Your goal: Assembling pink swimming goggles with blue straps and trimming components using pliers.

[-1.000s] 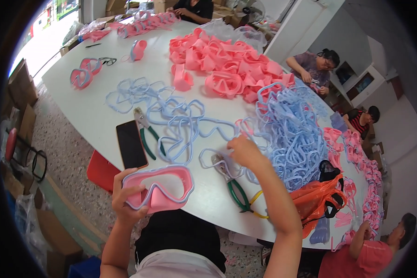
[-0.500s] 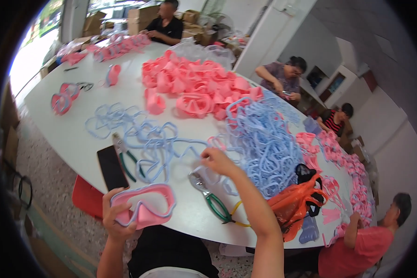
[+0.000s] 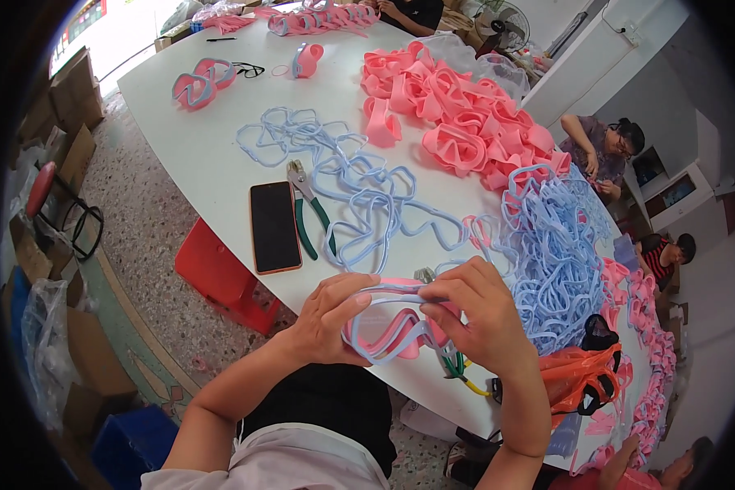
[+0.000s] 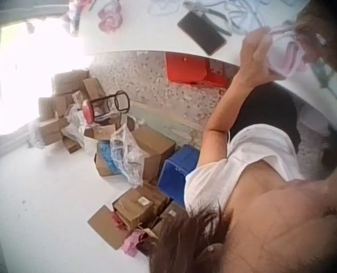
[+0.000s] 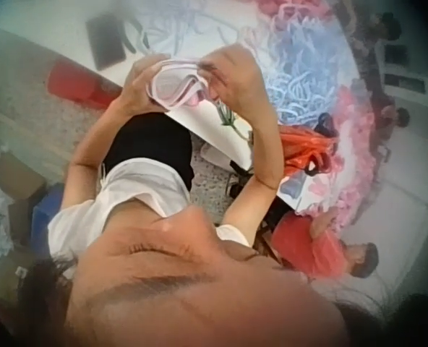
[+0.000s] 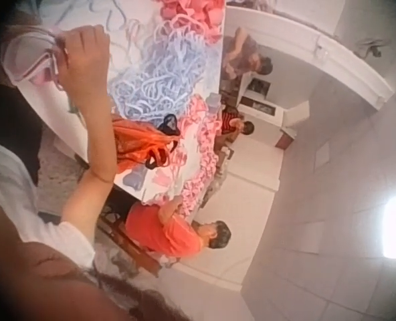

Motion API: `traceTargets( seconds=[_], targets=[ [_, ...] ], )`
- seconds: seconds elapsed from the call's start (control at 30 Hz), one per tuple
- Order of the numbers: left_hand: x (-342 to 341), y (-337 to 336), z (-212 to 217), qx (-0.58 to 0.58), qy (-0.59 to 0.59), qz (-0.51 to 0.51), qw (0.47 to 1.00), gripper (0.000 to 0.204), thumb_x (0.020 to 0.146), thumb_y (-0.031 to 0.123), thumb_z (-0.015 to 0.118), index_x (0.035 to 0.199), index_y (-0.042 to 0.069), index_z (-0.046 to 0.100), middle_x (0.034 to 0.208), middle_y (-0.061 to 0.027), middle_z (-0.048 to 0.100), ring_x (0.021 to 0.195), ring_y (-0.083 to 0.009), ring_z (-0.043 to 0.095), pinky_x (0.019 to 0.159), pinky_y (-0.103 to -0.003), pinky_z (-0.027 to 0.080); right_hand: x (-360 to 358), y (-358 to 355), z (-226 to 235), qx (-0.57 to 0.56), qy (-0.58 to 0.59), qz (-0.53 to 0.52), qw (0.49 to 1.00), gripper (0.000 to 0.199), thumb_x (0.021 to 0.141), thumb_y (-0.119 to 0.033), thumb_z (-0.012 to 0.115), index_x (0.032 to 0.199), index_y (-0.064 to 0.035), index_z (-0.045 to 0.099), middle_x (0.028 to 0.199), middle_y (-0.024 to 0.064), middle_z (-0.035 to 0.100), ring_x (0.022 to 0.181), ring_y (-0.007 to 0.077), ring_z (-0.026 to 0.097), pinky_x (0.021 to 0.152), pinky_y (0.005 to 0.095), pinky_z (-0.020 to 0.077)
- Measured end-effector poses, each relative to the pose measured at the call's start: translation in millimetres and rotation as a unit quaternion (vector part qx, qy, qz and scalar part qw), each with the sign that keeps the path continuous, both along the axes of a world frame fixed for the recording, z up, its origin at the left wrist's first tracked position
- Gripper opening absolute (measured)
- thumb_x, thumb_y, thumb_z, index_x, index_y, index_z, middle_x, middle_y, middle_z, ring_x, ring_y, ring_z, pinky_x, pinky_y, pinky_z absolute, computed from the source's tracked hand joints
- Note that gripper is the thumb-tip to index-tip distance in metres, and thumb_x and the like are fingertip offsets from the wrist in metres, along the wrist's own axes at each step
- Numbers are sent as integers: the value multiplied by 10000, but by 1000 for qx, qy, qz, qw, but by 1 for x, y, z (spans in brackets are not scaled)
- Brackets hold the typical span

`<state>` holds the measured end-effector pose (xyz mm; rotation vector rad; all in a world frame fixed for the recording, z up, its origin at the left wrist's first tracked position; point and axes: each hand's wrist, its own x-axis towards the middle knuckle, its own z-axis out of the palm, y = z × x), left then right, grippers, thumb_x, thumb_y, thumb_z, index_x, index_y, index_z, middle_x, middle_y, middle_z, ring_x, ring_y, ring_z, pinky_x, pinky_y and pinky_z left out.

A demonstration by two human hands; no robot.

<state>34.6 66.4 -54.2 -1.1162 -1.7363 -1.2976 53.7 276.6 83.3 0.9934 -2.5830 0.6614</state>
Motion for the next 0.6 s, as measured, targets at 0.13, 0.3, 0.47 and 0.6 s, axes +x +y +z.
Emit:
traceTargets(
  seconds=[0.13, 0.3, 0.47, 0.6],
  targets=[
    [2, 2, -1, 0, 32, -10, 999, 905, 617, 388, 882, 1325, 129, 382, 1260, -195, 502, 1124, -343, 558, 947, -440, 446, 6, -5, -3, 11, 14, -6, 1000, 253, 686, -41, 784, 904, -46, 656, 851, 72, 620, 798, 244, 565, 693, 353, 461],
    [7, -6, 7, -26, 37, -27, 999, 710, 677, 354, 851, 1223, 157, 443, 1261, -187, 502, 1121, -333, 564, 952, -432, 465, 8, -5, -3, -8, 6, -23, 1000, 266, 674, -59, 800, 902, -54, 663, 883, 68, 616, 801, 247, 561, 702, 351, 461],
    [4, -11, -2, -69, 112, -19, 991, 640, 721, 388, 832, 1156, 167, 418, 1265, -191, 494, 1096, -306, 584, 921, -402, 479, 7, 2, 3, -26, -94, 34, 995, 259, 717, -166, 784, 922, -67, 661, 897, 66, 583, 826, 250, 520, 723, 353, 445],
    [-1, -20, -6, -115, 177, -16, 977, 499, 797, 287, 771, 1133, 199, 412, 1277, -167, 497, 1095, -279, 609, 918, -377, 481, 10, 2, 2, 2, -102, 49, 994, 268, 742, -188, 766, 951, -63, 652, 889, 68, 570, 818, 256, 495, 734, 365, 418]
  ],
)
